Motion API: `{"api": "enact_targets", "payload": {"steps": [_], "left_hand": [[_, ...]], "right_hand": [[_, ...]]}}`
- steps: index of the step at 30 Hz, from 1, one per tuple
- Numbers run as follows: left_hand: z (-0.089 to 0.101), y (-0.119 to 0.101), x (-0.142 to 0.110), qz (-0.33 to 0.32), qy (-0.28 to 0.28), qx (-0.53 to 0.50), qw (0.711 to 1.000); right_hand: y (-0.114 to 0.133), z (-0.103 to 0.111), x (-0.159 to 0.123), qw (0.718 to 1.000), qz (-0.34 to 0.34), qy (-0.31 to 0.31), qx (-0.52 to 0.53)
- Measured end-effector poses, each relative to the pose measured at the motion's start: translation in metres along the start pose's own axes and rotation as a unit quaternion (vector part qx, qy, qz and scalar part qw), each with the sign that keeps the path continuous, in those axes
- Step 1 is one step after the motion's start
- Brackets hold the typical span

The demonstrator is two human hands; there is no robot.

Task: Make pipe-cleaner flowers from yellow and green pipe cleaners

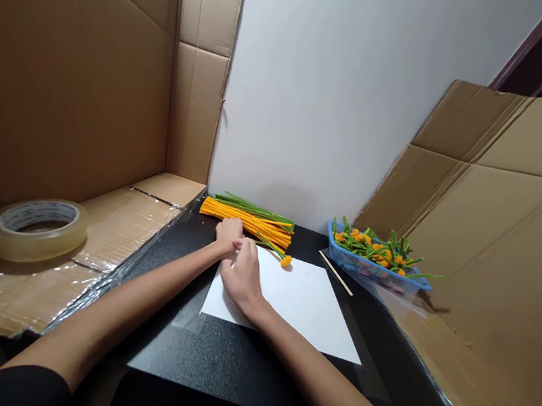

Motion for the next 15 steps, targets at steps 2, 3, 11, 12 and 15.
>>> {"api": "enact_targets", "payload": {"steps": [2,3,11,12,15], "left_hand": [[-0.001,0.001,0.001,0.001,-0.001,-0.003,1.0],[-0.002,0.001,0.001,0.002,-0.002,-0.004,1.0],[-0.005,0.004,0.001,0.007,-0.015,-0.021,1.0],[-0.004,0.004,-0.001,0.001,-0.019,-0.027,0.999],[0.001,0.004,-0.006,-0.013,-0.033,-0.048,0.998]], "right_hand": [[0.008,0.0,-0.005,1.0,0.02,0.007,-0.006],[0.013,0.0,-0.006,1.0,0.02,0.012,-0.003],[0.008,0.056,0.031,0.995,-0.033,0.097,-0.005],[-0.002,0.069,0.034,0.993,-0.028,0.088,-0.074],[-0.034,0.104,0.034,0.975,0.018,0.054,-0.217]]}}
Point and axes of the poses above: each hand's wrist, its own x-axis towards the middle knuckle, its own z-axis out of the back of the hand, y = z × x, the point moved 2 cm from there along x, towards the middle knuckle, and after that the axes turned 7 degrees about z, right-handed, at the moved point
